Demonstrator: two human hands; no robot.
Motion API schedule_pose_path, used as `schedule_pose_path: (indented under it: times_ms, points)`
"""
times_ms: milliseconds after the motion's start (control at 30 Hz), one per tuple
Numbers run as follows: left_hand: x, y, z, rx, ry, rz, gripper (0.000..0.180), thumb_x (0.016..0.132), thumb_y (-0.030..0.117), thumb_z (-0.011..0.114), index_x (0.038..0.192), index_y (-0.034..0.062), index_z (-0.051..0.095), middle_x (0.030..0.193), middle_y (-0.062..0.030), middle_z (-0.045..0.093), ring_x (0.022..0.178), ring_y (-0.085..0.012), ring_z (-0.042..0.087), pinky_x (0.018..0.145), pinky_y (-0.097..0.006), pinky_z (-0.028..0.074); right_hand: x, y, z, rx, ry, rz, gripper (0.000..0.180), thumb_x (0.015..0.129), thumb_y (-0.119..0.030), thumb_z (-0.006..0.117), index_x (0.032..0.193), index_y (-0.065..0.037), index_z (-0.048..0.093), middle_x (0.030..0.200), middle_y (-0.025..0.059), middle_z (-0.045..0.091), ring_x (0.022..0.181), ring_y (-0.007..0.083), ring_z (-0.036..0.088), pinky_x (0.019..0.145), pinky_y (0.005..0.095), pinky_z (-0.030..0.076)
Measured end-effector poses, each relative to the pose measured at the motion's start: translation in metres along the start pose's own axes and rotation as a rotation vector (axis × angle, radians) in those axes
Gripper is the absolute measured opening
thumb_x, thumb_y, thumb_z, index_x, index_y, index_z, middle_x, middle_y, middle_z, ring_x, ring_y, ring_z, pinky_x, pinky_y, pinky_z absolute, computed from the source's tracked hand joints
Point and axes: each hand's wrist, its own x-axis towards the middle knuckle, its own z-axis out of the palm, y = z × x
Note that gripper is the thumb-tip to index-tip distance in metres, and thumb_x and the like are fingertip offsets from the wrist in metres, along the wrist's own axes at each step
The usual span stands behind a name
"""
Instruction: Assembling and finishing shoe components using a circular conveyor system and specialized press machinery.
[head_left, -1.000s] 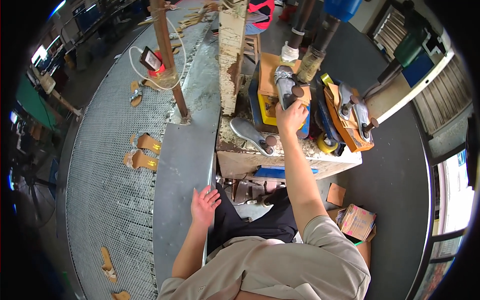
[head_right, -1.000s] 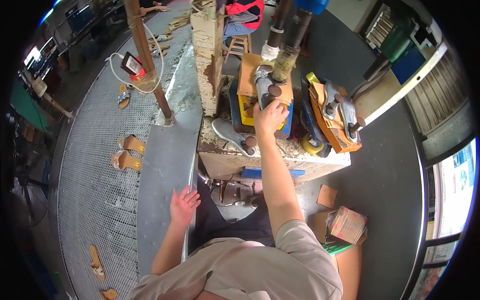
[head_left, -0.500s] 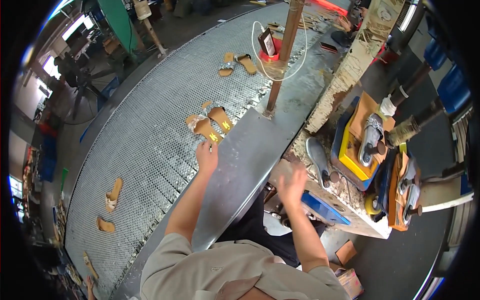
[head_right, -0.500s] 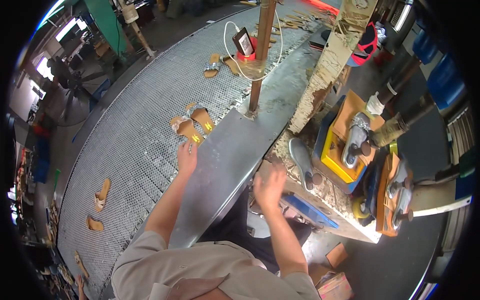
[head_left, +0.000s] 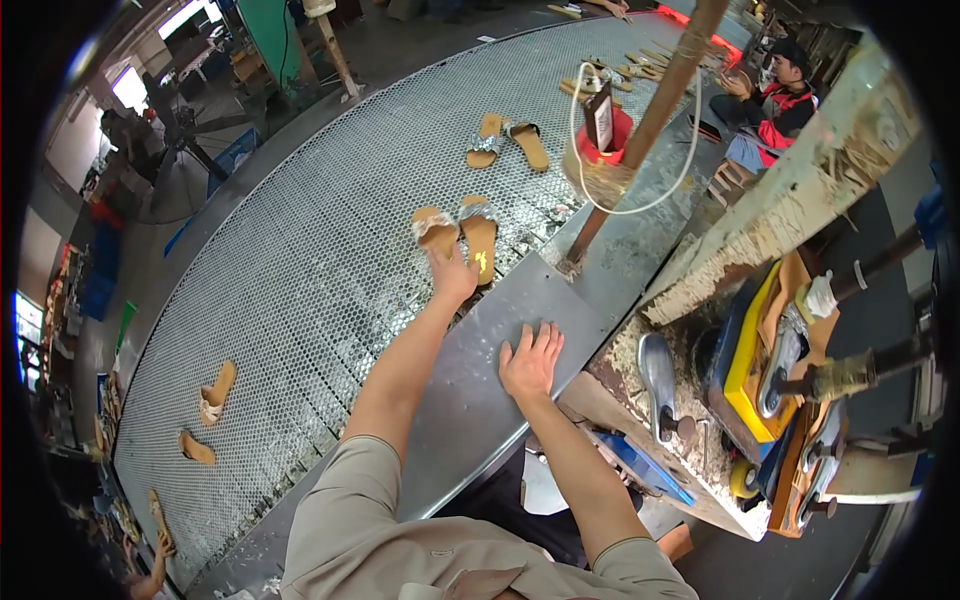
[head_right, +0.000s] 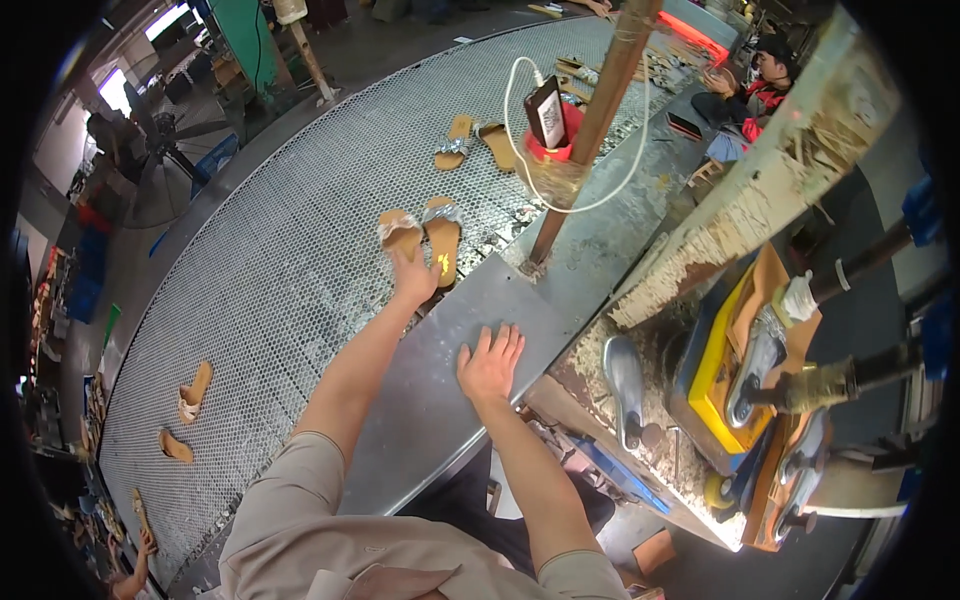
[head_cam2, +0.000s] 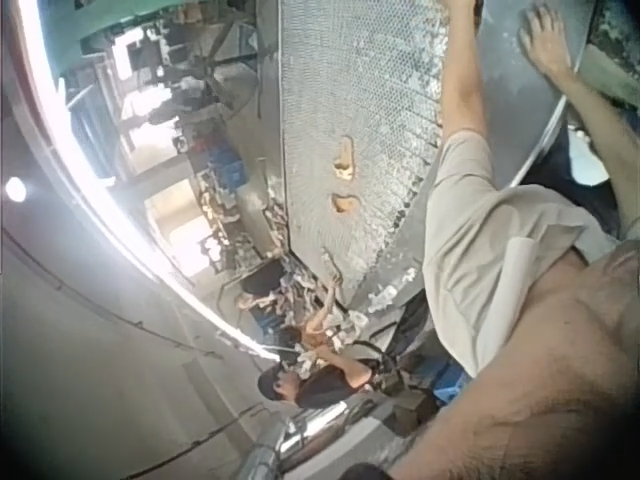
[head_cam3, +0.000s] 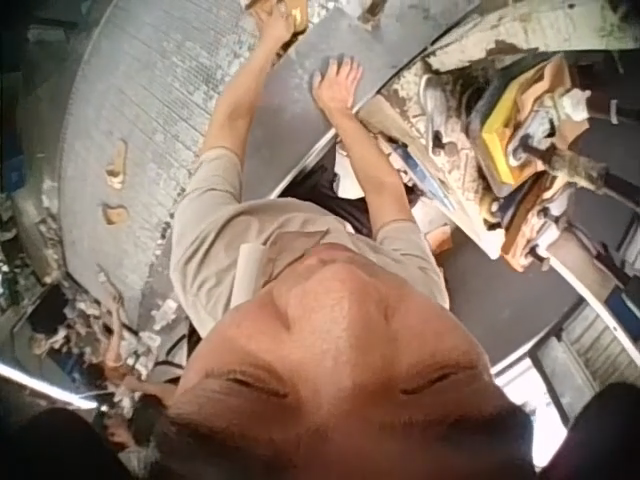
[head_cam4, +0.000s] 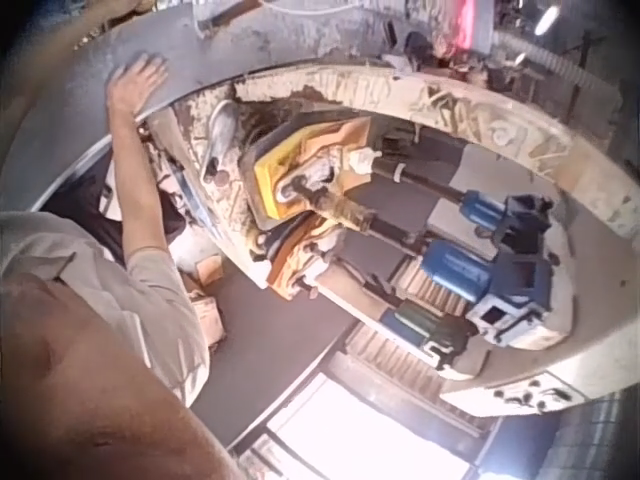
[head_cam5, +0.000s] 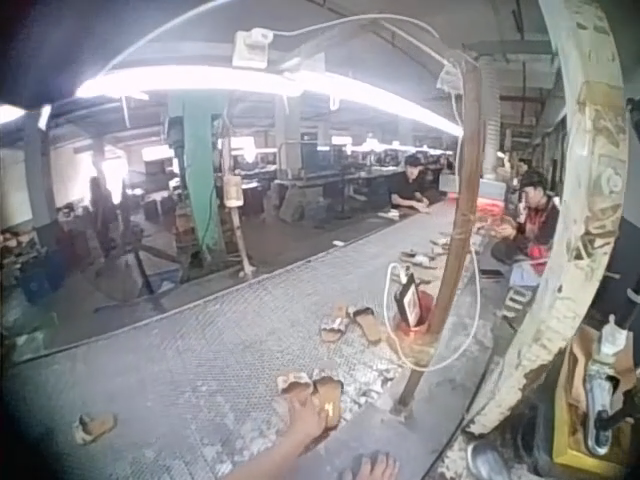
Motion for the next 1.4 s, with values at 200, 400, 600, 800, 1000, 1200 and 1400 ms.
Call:
schedule_pose_path:
  times_ms: [200, 400, 600, 800, 1000, 1200, 1400]
  points:
    - [0.076, 0.082, 0.001, -0.066, 0.28, 0.238, 0.042, 0.089, 0.022, 0.07, 0.122, -0.004, 0.068, 0.131, -0.0219, 0.064, 0.121, -0.0381, 0.057, 0.109, -0.055, 0.043, 0.006, 0.029, 0.013, -0.077, -0.008, 0.027, 0.064, 0.094, -0.033, 0.07, 0.142, 0.005, 0.052, 0.152, 0.0344, 0.04, 0.149, 0.0555, 0.03, 0.127, 0.0679, 0.02]
    - [0.224, 0.066, 0.001, 0.116, 0.402, 0.479, 0.058, 0.092, 0.009, 0.066, 0.148, 0.0017, 0.052, 0.155, -0.0206, 0.051, 0.144, -0.041, 0.048, 0.117, -0.053, 0.042, 0.024, 0.019, 0.021, -0.087, -0.047, -0.003, 0.065, 0.093, -0.033, 0.071, 0.142, 0.006, 0.051, 0.151, 0.0353, 0.039, 0.148, 0.0572, 0.03, 0.126, 0.0705, 0.021]
    - [0.32, 0.081, 0.048, 0.198, 0.179, 0.383, 0.077, 0.094, 0.005, 0.065, 0.165, 0.0115, 0.037, 0.171, -0.0151, 0.036, 0.157, -0.0395, 0.034, 0.123, -0.056, 0.038, 0.035, 0.026, 0.026, -0.117, -0.112, 0.013, 0.065, 0.092, -0.032, 0.071, 0.142, 0.006, 0.05, 0.152, 0.035, 0.038, 0.148, 0.0586, 0.029, 0.124, 0.0724, 0.02]
    - [0.358, 0.045, 0.018, 0.398, 0.047, 0.368, 0.054, 0.098, 0.046, 0.061, 0.138, 0.0097, 0.066, 0.136, -0.0118, 0.07, 0.134, -0.0355, 0.059, 0.112, -0.054, 0.047, 0.039, 0.017, 0.034, -0.11, -0.139, 0.001, 0.067, 0.092, -0.035, 0.071, 0.141, 0.006, 0.051, 0.152, 0.0351, 0.039, 0.148, 0.0581, 0.03, 0.124, 0.0727, 0.021]
    - [0.279, -0.082, -0.065, 0.437, 0.031, -0.003, 0.063, 0.099, 0.062, 0.058, 0.109, 0.0044, 0.08, 0.115, -0.0197, 0.078, 0.11, -0.0377, 0.073, 0.092, -0.05, 0.058, 0.028, 0.01, 0.023, -0.097, -0.084, -0.013, 0.065, 0.092, -0.033, 0.07, 0.14, 0.006, 0.052, 0.151, 0.0353, 0.04, 0.147, 0.0576, 0.031, 0.124, 0.0719, 0.021]
    - [0.079, -0.145, -0.121, 0.3, -0.094, -0.205, 0.069, 0.102, 0.06, 0.051, 0.109, -0.0019, 0.079, 0.109, -0.028, 0.077, 0.106, -0.043, 0.074, 0.093, -0.051, 0.058, 0.013, 0.013, 0.015, -0.086, -0.025, -0.008, 0.061, 0.093, -0.032, 0.07, 0.139, 0.006, 0.054, 0.151, 0.0346, 0.042, 0.148, 0.0561, 0.032, 0.126, 0.069, 0.021]
    - [-0.048, -0.155, -0.132, 0.166, -0.252, -0.247, 0.066, 0.098, 0.056, 0.056, 0.119, -0.0025, 0.077, 0.127, -0.033, 0.07, 0.122, -0.0491, 0.067, 0.108, -0.056, 0.051, 0.001, 0.036, 0.005, 0.017, 0.118, 0.025, 0.058, 0.092, -0.026, 0.073, 0.138, 0.004, 0.055, 0.149, 0.0312, 0.045, 0.148, 0.0539, 0.035, 0.126, 0.0629, 0.027]
